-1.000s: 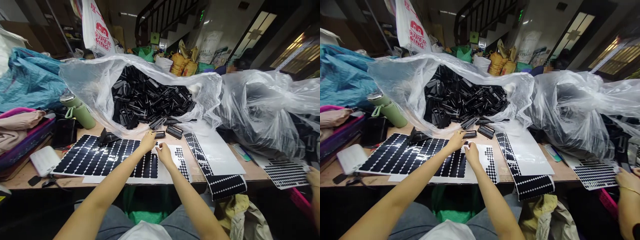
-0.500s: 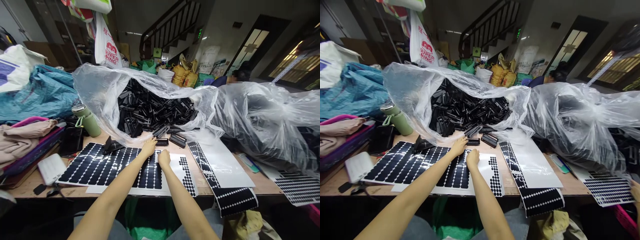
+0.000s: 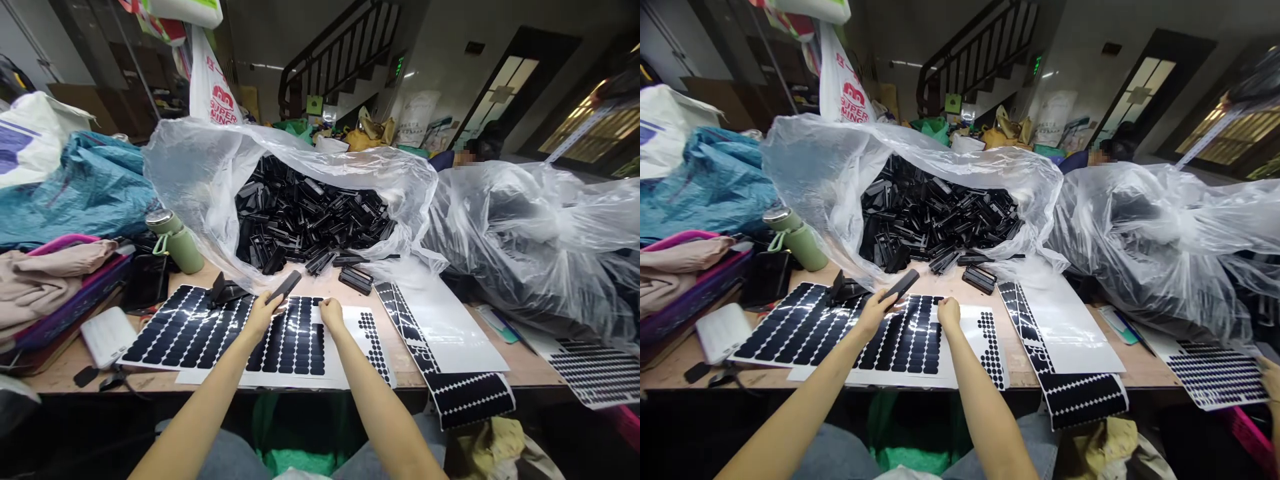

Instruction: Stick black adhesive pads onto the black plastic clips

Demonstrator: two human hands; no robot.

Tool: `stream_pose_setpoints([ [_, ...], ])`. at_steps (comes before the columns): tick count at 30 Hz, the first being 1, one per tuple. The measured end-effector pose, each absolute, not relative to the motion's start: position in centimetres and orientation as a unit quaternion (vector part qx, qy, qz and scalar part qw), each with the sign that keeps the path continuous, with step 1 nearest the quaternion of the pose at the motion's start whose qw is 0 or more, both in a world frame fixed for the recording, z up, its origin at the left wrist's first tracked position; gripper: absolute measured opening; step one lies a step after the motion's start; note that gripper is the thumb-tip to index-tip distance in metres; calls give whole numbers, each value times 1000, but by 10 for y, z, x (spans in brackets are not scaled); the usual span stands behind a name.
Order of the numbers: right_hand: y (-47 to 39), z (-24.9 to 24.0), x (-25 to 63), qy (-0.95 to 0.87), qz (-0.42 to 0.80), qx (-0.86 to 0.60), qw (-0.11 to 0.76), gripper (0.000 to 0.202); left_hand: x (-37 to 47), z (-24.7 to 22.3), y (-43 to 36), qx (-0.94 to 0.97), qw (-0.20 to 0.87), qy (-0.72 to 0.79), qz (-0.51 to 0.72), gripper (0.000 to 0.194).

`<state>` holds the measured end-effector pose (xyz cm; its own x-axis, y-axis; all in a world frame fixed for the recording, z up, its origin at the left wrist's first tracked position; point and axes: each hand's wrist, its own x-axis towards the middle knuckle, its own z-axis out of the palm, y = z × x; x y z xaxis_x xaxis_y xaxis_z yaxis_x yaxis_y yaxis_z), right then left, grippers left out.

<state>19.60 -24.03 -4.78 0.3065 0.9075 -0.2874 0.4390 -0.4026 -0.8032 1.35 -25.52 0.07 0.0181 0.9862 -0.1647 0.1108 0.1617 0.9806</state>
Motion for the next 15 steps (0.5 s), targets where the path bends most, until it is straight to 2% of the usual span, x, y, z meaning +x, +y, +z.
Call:
stream_pose_setpoints([
  [5, -264, -22, 203, -445, 473, -658, 382, 26, -14, 22, -294, 338, 641, 512, 461, 24],
  [10, -303, 31, 208, -455, 554, -558, 417, 24, -5, 44, -316, 266, 726, 481, 413, 24],
  [15, -335, 76, 203, -527, 506, -529, 432, 19, 22, 57, -327, 223, 764, 491, 355, 23],
])
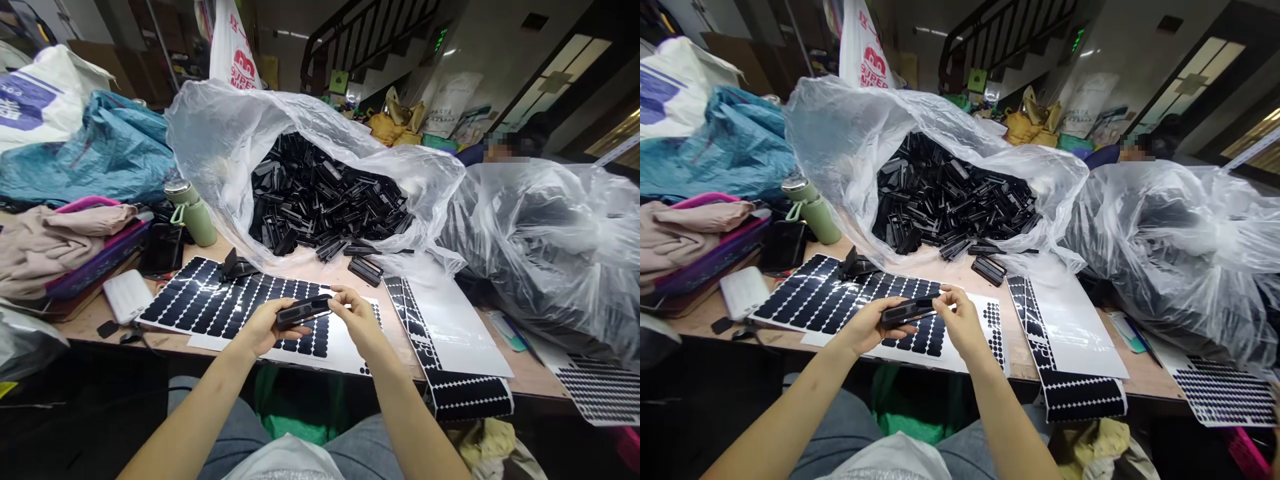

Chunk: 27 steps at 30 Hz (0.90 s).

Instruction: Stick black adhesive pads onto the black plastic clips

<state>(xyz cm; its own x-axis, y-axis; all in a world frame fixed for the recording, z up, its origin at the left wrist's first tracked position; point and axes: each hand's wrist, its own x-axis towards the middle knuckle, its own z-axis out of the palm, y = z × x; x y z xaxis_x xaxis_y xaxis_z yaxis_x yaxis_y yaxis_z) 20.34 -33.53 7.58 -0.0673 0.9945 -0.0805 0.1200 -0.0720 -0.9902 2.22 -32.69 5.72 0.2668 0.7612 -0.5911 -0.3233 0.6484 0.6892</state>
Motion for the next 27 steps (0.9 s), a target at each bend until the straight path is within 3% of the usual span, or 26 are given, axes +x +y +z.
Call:
stream_pose_setpoints([
  [7, -354, 76, 191, -584, 482, -542, 365, 14, 45, 60, -338, 254, 761, 466, 374, 13],
  [27, -365, 72, 192, -603, 424, -561, 376, 12, 56, 67, -349, 291, 746, 466, 377, 14],
])
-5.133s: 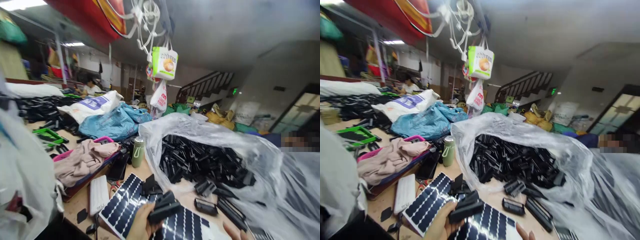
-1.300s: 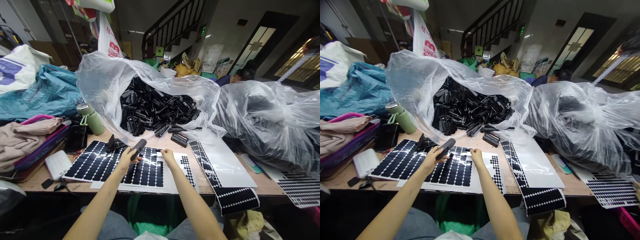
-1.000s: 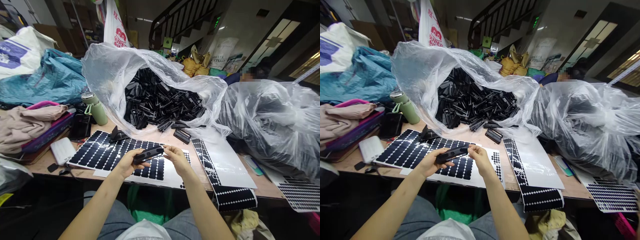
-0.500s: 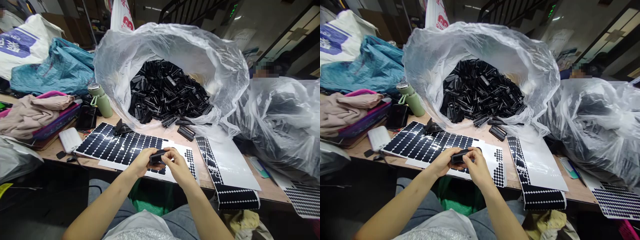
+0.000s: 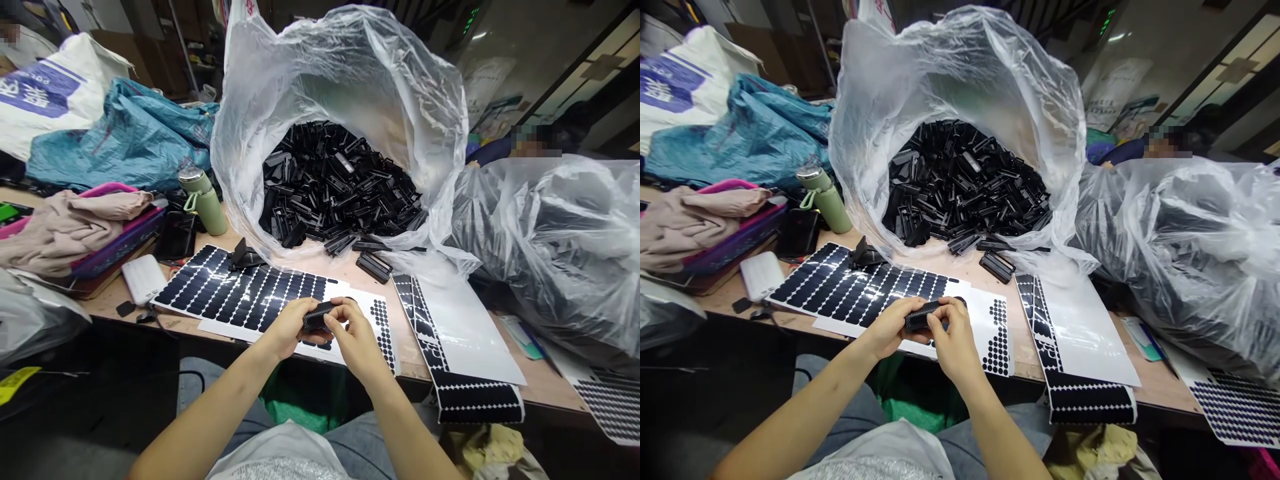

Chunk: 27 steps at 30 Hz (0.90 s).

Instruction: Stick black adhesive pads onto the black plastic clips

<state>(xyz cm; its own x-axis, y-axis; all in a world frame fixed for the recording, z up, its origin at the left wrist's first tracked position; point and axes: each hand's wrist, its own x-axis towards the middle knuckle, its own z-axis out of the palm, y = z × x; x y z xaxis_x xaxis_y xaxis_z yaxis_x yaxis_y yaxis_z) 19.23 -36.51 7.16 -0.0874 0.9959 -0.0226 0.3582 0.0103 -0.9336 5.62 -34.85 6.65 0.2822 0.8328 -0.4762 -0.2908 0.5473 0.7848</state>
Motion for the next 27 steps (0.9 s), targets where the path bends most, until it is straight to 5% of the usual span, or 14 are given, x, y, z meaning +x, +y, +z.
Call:
stream_pose_setpoints([
  [12, -367, 55, 187, -632, 305, -576, 420, 8, 58, 58, -347, 303, 727, 481, 385, 15],
  [14, -352, 36, 206, -606, 252, -624, 425, 23, 57, 54, -345, 304, 727, 494, 368, 19],
  [20, -301, -36, 297, -539, 239, -777, 221, 9, 55, 47, -339, 304, 740, 506, 322, 24],
  [27, -296, -67, 311, -546, 242, -777, 198, 8, 64, 47, -336, 280, 751, 514, 305, 27],
])
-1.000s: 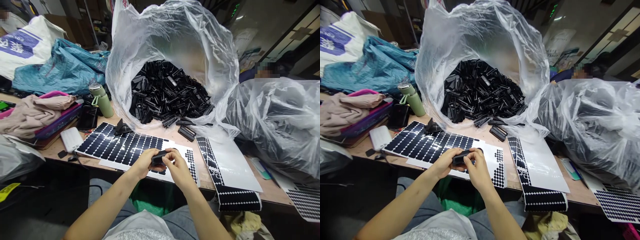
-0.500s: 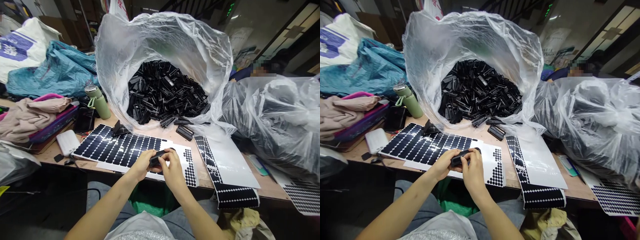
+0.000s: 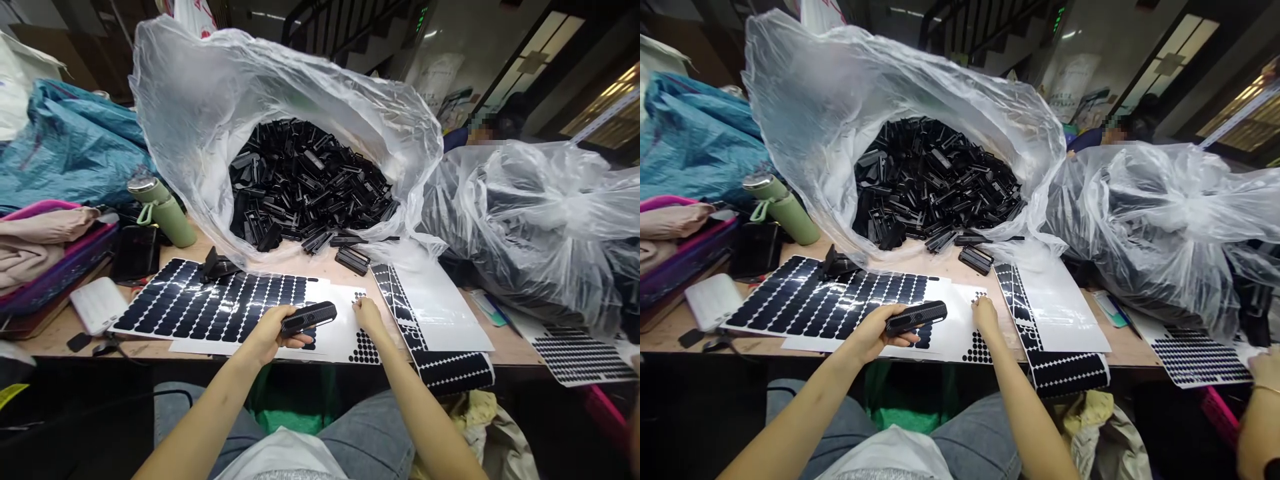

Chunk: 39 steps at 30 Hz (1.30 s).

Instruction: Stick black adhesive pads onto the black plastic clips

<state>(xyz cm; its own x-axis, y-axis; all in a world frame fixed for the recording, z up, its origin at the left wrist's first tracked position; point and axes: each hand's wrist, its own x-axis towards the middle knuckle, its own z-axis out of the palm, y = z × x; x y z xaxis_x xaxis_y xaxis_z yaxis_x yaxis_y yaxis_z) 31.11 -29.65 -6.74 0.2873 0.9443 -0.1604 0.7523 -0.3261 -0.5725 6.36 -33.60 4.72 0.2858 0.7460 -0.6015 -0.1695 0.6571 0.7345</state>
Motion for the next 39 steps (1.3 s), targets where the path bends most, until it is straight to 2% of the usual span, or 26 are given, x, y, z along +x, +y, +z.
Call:
stream_pose_setpoints([
  [6, -299, -51, 307, -539, 265, -762, 240, 6, 62, 48, -336, 265, 750, 519, 313, 25],
  [12, -330, 15, 261, -559, 346, -680, 325, 24, 59, 44, -338, 242, 751, 524, 320, 26],
  [14, -343, 36, 240, -565, 408, -608, 379, 22, 59, 45, -338, 239, 749, 525, 325, 25],
  [17, -355, 54, 217, -593, 406, -562, 411, 15, 60, 47, -339, 239, 747, 524, 332, 23],
  [34, -361, 45, 198, -601, 343, -596, 408, 11, 64, 51, -340, 275, 734, 514, 348, 18],
  [36, -361, 42, 201, -603, 319, -598, 420, 6, 63, 48, -343, 292, 736, 513, 331, 18],
  [39, -361, 33, 215, -575, 281, -632, 437, 19, 60, 37, -362, 336, 745, 519, 250, 22],
])
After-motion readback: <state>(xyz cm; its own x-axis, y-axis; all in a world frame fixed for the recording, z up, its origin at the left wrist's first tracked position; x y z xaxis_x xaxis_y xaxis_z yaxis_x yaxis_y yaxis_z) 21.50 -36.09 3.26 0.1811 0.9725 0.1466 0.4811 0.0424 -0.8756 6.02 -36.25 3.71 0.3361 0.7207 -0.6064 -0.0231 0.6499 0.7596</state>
